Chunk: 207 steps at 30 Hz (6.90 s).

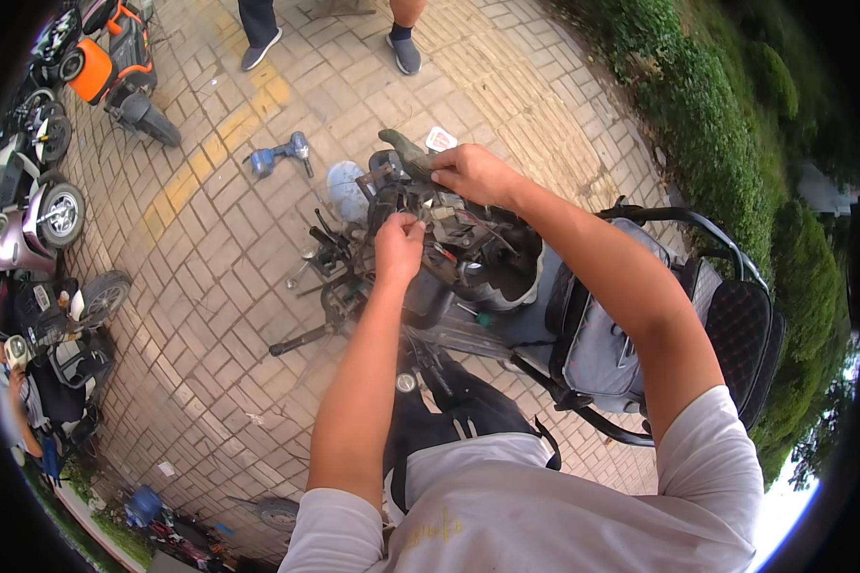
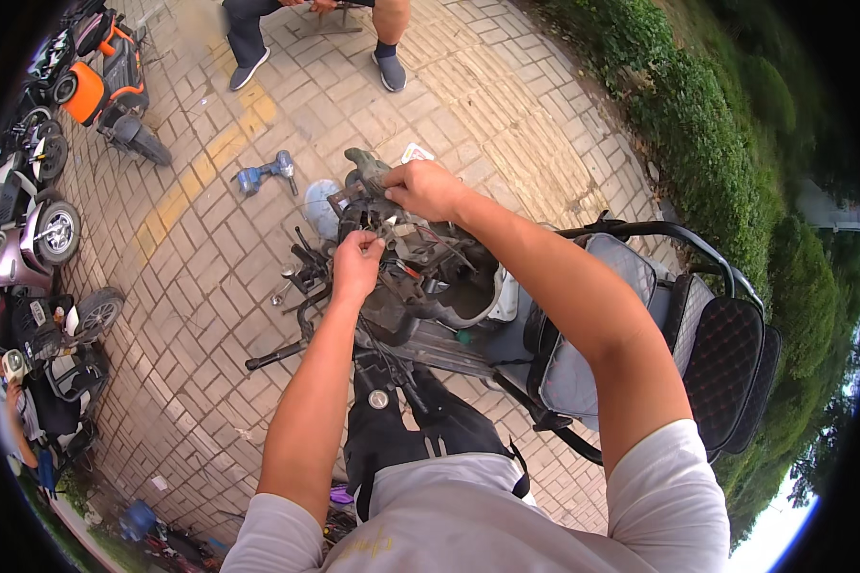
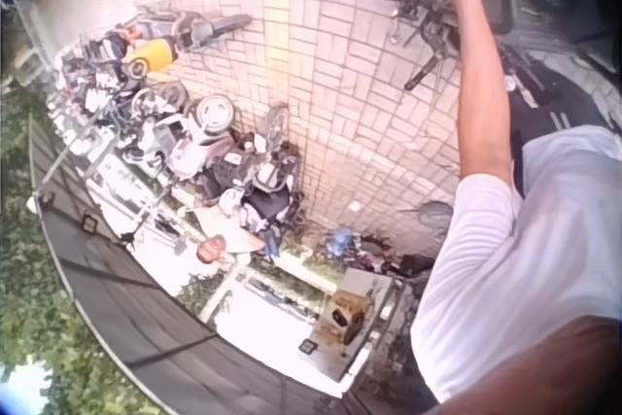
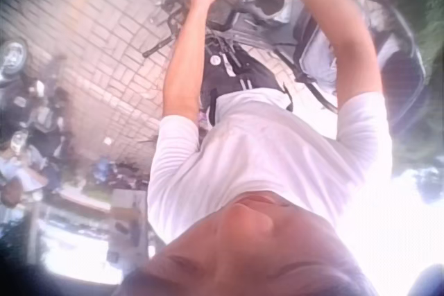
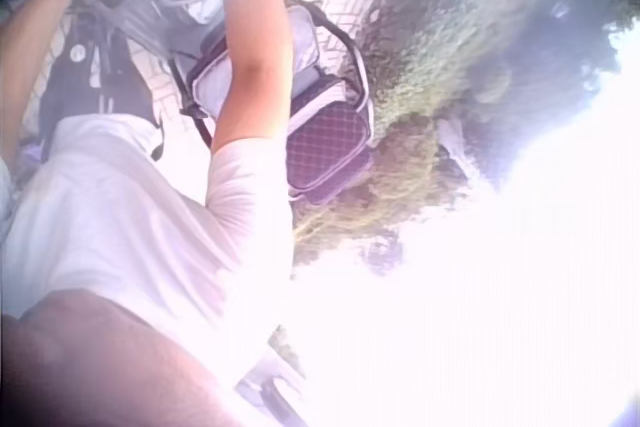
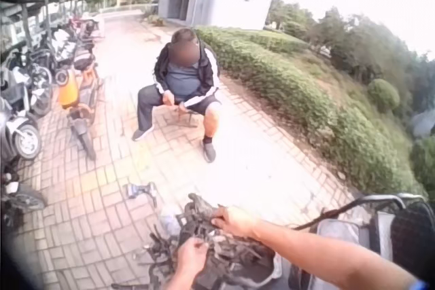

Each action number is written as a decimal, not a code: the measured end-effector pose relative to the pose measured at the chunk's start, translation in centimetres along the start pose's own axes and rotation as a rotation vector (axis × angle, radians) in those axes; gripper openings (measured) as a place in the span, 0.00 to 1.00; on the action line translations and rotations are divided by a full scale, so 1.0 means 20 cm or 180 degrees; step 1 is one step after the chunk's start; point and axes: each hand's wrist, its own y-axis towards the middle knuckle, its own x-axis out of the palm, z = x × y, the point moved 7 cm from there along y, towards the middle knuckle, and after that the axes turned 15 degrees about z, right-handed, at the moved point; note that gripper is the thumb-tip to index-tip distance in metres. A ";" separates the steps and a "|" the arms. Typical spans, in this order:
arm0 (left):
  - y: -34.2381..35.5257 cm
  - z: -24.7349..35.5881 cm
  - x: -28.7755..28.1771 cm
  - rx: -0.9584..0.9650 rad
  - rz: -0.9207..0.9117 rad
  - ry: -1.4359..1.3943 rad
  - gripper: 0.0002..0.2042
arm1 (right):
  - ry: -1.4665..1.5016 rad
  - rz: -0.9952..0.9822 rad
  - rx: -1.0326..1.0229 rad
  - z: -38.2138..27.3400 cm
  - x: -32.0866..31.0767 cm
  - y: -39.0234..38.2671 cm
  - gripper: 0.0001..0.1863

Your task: The person works on the front assembly of a scooter, removing the handlebars and manipulating the wiring and internal components. They use a screwdriver to loosen fasteners and adjust parts within the exposed head area.

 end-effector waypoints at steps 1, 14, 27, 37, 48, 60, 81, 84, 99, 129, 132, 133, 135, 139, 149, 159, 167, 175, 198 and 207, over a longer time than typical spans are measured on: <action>0.00 0.01 0.00 0.0018 -0.0002 0.0013 0.11 | 0.0115 -0.0141 -0.0071 -0.02 0.04 -0.01 0.11; -0.02 -0.06 0.01 -0.0741 -0.0078 -0.0743 0.08 | -0.0376 -0.1032 -0.1148 -0.05 0.32 -0.01 0.10; -0.04 -0.04 0.02 -0.0344 -0.0268 -0.0343 0.10 | -0.1164 -0.0176 -0.0189 0.11 0.31 0.07 0.08; -0.03 -0.03 0.02 -0.0306 -0.0335 -0.0381 0.11 | -0.0541 -0.0858 -0.0573 0.08 0.32 0.04 0.12; -0.02 -0.09 0.04 -0.0280 -0.0277 -0.0392 0.10 | -0.0743 -0.0755 -0.0752 0.04 0.23 0.13 0.10; 0.00 -0.12 0.06 -0.0505 -0.0076 -0.0538 0.11 | -0.1249 -0.1115 -0.1091 0.12 0.15 0.00 0.11; -0.02 -0.09 0.07 -0.0330 -0.0225 -0.0492 0.08 | -0.0635 -0.0292 -0.0265 0.13 0.29 -0.02 0.07; -0.05 -0.09 0.05 -0.0350 -0.0185 -0.0486 0.08 | -0.1216 0.0197 0.0404 0.26 0.19 0.05 0.07; -0.05 -0.05 0.02 -0.0594 -0.0241 -0.0508 0.09 | -0.0177 -0.0068 -0.0022 0.06 0.25 -0.01 0.08; -0.06 -0.06 0.01 -0.0464 0.0083 -0.0605 0.08 | -0.0560 -0.0132 -0.0593 -0.06 0.17 -0.01 0.10; -0.07 -0.05 0.01 -0.0452 0.0062 -0.0590 0.08 | -0.1133 -0.0689 -0.0528 0.00 0.28 -0.11 0.11; -0.07 -0.06 0.02 -0.0455 0.0098 -0.0595 0.08 | -0.1425 -0.0909 -0.0536 0.02 0.28 -0.13 0.12; -0.07 -0.07 0.01 -0.0460 0.0170 -0.0605 0.08 | -0.1846 -0.1108 -0.0370 0.07 0.22 -0.16 0.15; -0.07 -0.08 0.02 -0.0690 0.0118 -0.0720 0.08 | -0.1327 -0.0570 -0.0393 0.11 0.11 -0.08 0.11; -0.03 -0.15 0.05 -0.0717 0.0279 -0.0854 0.09 | -0.1704 -0.0745 -0.0324 0.16 0.12 -0.10 0.08; -0.02 -0.19 0.04 -0.1284 0.0225 -0.1199 0.08 | -0.1442 -0.0364 -0.0272 0.24 -0.04 0.00 0.10; -0.05 -0.12 -0.03 -0.1338 0.0047 -0.1595 0.10 | 0.0736 0.1215 0.1420 0.32 -0.66 -0.23 0.10; 0.01 0.30 -0.02 0.0804 -0.0710 -0.0062 0.11 | 0.2262 0.2314 0.2210 0.51 -0.66 -0.90 0.10; -0.01 0.58 0.34 0.2366 -0.1779 0.1057 0.04 | 0.3279 0.2500 0.3280 0.72 -0.10 -1.58 0.08; -0.02 0.57 0.27 0.2087 -0.1780 0.0799 0.04 | 0.3096 0.2478 0.3389 0.73 -0.07 -1.60 0.07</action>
